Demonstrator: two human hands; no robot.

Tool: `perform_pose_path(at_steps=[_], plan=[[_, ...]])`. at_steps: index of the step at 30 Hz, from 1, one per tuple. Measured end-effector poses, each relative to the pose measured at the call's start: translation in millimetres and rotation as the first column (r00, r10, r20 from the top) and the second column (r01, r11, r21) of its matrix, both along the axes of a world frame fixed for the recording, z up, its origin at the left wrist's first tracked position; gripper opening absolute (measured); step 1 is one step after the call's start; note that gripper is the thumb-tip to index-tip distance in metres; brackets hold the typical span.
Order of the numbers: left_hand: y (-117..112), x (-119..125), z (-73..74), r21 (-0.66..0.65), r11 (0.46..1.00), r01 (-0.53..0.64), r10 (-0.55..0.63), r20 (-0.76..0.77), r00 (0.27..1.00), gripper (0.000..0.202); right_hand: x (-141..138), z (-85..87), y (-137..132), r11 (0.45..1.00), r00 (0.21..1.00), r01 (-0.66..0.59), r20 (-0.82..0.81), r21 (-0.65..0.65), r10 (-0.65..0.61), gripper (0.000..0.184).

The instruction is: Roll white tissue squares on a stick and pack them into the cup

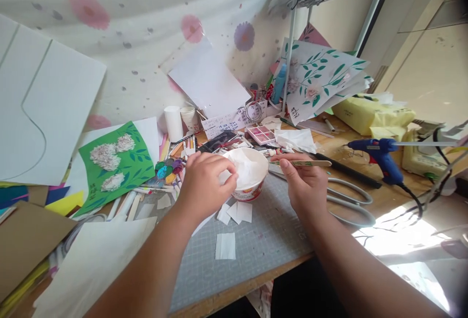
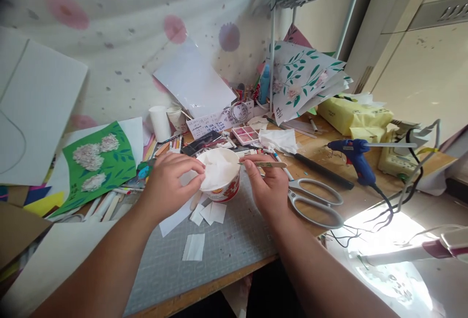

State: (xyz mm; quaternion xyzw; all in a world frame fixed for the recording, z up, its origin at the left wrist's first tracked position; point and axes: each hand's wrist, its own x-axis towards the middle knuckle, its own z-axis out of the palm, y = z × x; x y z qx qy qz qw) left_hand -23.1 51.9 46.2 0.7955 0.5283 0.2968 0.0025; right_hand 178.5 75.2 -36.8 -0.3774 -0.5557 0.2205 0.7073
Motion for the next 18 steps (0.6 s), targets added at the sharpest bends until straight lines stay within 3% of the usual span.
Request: perform_pose_path(at_steps=[2,4,7,8,10,12,14,18], plan=[[2.4,-3.4,0.5,-0.104,0.993,0.05,-0.054,-0.035,0.998,0.016,-1.0,-0.4,-1.1,1.0,0.999,-0.016,-0.036,0.015,0.016,0.01],[-0.6,-8.8,-1.0,-0.098,0.992,0.078,-0.081,-0.026,0.996,0.022,0.0,-2.1,-4.3,0.999,0.997,-0.021,-0.078,0.033,0.024,0.009],[-13.9,-18.1,-9.2,0.097,0.995,0.021,-0.029,0.081,0.996,0.023,6.4,-5.1,-16.9,0.994,0.989,-0.088,-0.114,0.064,0.094,0.008],[-19.5,-21.2,-14.0,0.186,0.983,-0.011,-0.014,0.133,0.991,0.022,9.1,-5.6,-22.5,0.982,0.979,-0.174,-0.094,0.071,0.18,0.008],[-30.1,-26.6,-25.3,0.345,0.938,-0.025,-0.054,0.217,0.975,0.017,13.4,-5.9,-33.0,0.913,0.903,-0.407,0.145,-0.009,0.404,0.01],[-37.9,-30.1,-36.0,0.442,0.896,0.039,-0.164,0.249,0.955,0.019,14.2,-6.2,-39.6,0.838,0.755,-0.524,0.372,-0.153,0.54,0.01],[-42.4,-30.4,-42.6,0.389,0.916,0.095,-0.21,0.264,0.941,0.02,10.7,-7.9,-41.3,0.804,0.637,-0.545,0.506,-0.237,0.581,0.011],[-45.4,-23.5,-42.4,0.19,0.958,0.216,-0.264,0.285,0.922,0.015,-0.2,-14.6,-37.9,0.818,0.54,-0.509,0.641,-0.267,0.545,0.012]])
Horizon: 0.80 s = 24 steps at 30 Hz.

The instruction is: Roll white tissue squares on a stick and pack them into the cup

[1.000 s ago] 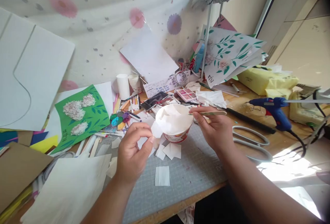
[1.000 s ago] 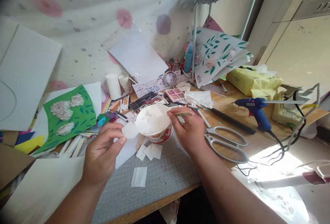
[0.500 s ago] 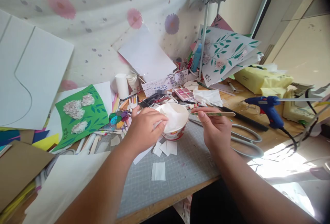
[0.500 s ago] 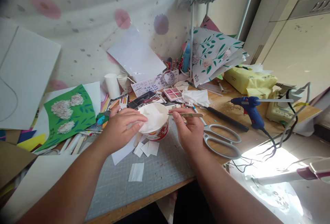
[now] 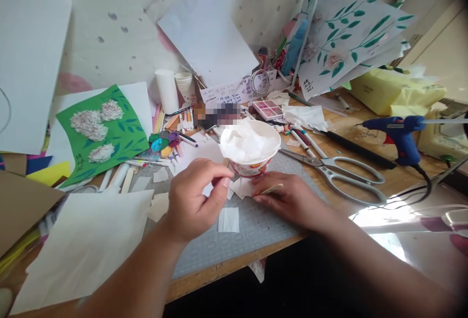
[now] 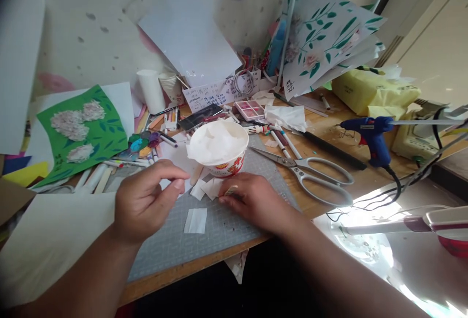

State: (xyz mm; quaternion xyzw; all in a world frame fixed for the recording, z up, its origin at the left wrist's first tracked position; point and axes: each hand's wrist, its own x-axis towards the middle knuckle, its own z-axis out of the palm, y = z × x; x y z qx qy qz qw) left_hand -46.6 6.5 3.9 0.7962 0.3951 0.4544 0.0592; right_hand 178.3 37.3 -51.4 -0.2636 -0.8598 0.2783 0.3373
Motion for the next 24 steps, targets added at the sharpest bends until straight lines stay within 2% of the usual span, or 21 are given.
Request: perform_pose_path(at_steps=[4,7,10,12,14,16,18,21,24], plan=[[0.2,5.8,3.9,-0.201,0.979,0.038,-0.067,-0.137,0.988,0.017,-2.5,-2.0,-0.3,0.999,0.998,0.049,0.032,0.007,-0.049,0.012],[0.8,5.5,4.3,-0.367,0.93,0.014,-0.083,-0.173,0.981,0.018,0.4,1.3,-2.6,0.996,0.996,0.08,-0.03,-0.023,-0.081,0.012],[0.2,4.8,4.3,-0.499,0.866,0.012,-0.109,-0.166,0.98,0.016,1.4,3.8,-5.1,0.975,0.961,0.111,-0.228,-0.192,-0.154,0.01],[-1.0,5.4,4.9,-0.565,0.824,0.046,-0.142,-0.127,0.982,0.013,-1.4,3.2,-7.3,0.92,0.879,0.031,-0.428,-0.39,-0.211,0.008],[-2.5,7.1,5.8,-0.595,0.8,0.083,-0.156,-0.073,0.985,0.01,-7.0,1.9,-10.1,0.825,0.75,-0.135,-0.601,-0.549,-0.277,0.009],[-3.3,9.3,6.7,-0.599,0.794,0.102,-0.144,-0.023,0.989,0.007,-14.0,1.5,-13.0,0.735,0.651,-0.257,-0.674,-0.628,-0.348,0.01],[-3.2,11.6,7.1,-0.617,0.78,0.106,-0.121,0.018,0.993,0.007,-20.2,2.8,-15.7,0.675,0.604,-0.334,-0.7,-0.658,-0.382,0.011],[-2.1,14.9,6.3,-0.677,0.727,0.119,-0.086,0.081,0.993,0.013,-25.3,6.1,-18.3,0.643,0.57,-0.404,-0.729,-0.65,-0.379,0.013],[-1.9,17.5,4.2,-0.703,0.7,0.123,-0.036,0.138,0.99,0.012,-26.1,8.2,-18.8,0.659,0.54,-0.43,-0.76,-0.618,-0.361,0.012]])
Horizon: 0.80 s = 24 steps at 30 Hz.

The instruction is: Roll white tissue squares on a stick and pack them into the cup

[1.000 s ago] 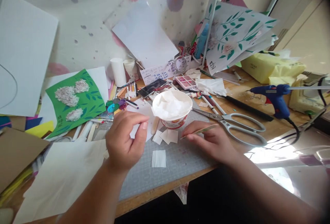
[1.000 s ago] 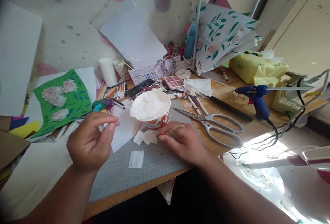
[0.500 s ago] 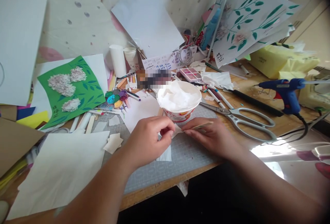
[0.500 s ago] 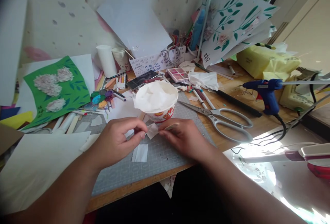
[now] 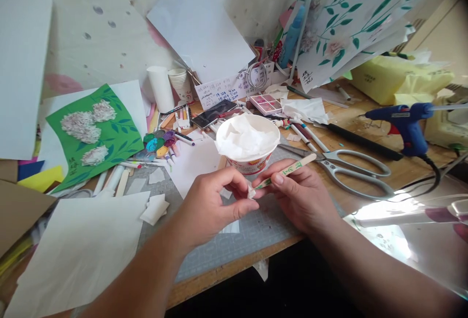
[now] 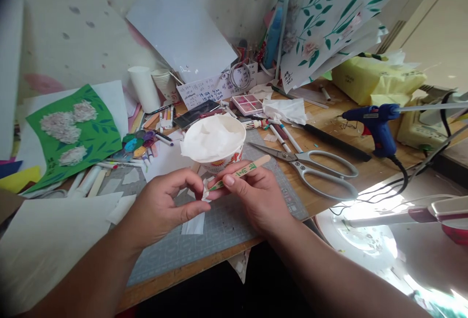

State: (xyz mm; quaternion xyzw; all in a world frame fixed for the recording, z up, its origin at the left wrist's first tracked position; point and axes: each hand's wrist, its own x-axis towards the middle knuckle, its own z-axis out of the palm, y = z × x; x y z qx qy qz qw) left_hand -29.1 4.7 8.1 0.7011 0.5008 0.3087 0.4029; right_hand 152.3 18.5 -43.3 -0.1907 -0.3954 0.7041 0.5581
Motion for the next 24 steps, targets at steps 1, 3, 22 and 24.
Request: perform_pose_path(at_steps=[1,3,22,24], plan=[[-0.2,0.6,-0.7,0.001,1.0,-0.02,0.02,0.011,1.0,0.011,0.3,0.0,0.1,1.0,1.0,0.002,-0.012,0.013,-0.002,0.011],[-1.0,0.9,-2.1,0.008,0.998,-0.063,0.063,0.018,0.998,0.008,1.4,-1.4,0.0,0.998,0.999,0.028,-0.032,0.05,-0.026,0.008],[-2.9,-1.5,-8.8,-0.169,0.983,-0.07,0.124,0.33,0.936,0.017,10.1,-5.2,-13.4,0.816,0.886,0.249,0.217,0.522,-0.409,0.026],[-2.6,-1.8,-10.3,-0.185,0.981,-0.057,0.115,0.32,0.94,0.022,10.0,-9.7,-13.4,0.84,0.894,0.263,0.207,0.475,-0.397,0.025]])
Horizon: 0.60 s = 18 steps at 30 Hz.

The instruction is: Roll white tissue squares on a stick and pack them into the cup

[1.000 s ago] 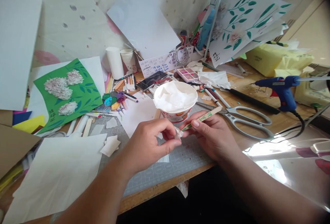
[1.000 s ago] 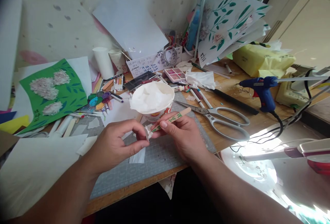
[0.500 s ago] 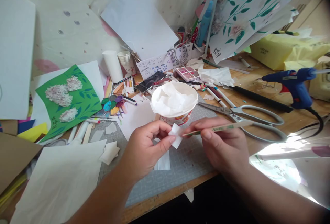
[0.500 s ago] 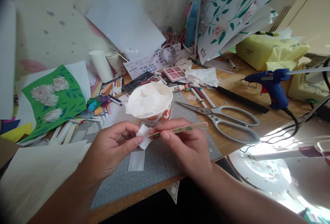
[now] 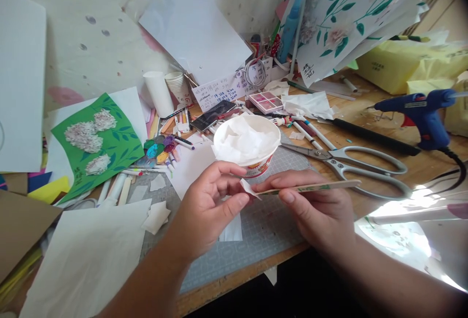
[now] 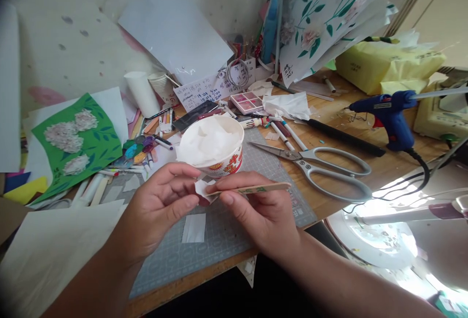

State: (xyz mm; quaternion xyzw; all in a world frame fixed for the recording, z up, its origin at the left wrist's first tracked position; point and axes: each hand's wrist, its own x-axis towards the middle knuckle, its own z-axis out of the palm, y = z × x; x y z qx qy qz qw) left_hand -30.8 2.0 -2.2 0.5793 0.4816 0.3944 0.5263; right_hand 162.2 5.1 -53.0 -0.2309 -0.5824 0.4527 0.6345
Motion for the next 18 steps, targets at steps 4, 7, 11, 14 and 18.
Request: perform_pose_path(at_steps=[4,7,11,14,18], plan=[[0.7,2.7,-1.1,0.045,0.999,-0.01,0.013,-0.056,0.998,0.022,-0.9,-4.6,0.5,1.0,0.999,-0.018,-0.028,-0.024,0.017,0.023],[0.9,5.1,0.0,0.073,0.997,-0.006,0.012,-0.079,0.997,0.017,-2.2,-4.9,1.4,0.998,0.997,-0.057,-0.062,-0.029,0.055,0.023],[0.6,5.9,1.0,0.093,0.996,0.003,0.008,-0.117,0.993,0.016,-2.8,-4.3,2.2,0.996,0.994,-0.076,-0.079,-0.051,0.072,0.02],[-0.2,5.6,0.4,0.096,0.995,-0.001,0.013,-0.131,0.991,0.018,-2.1,-4.1,2.2,0.995,0.996,-0.072,-0.057,-0.062,0.069,0.017],[-0.4,4.1,0.0,0.082,0.997,-0.014,0.025,-0.134,0.991,0.022,-1.8,-5.1,2.1,0.993,0.994,-0.089,-0.064,-0.073,0.084,0.017]])
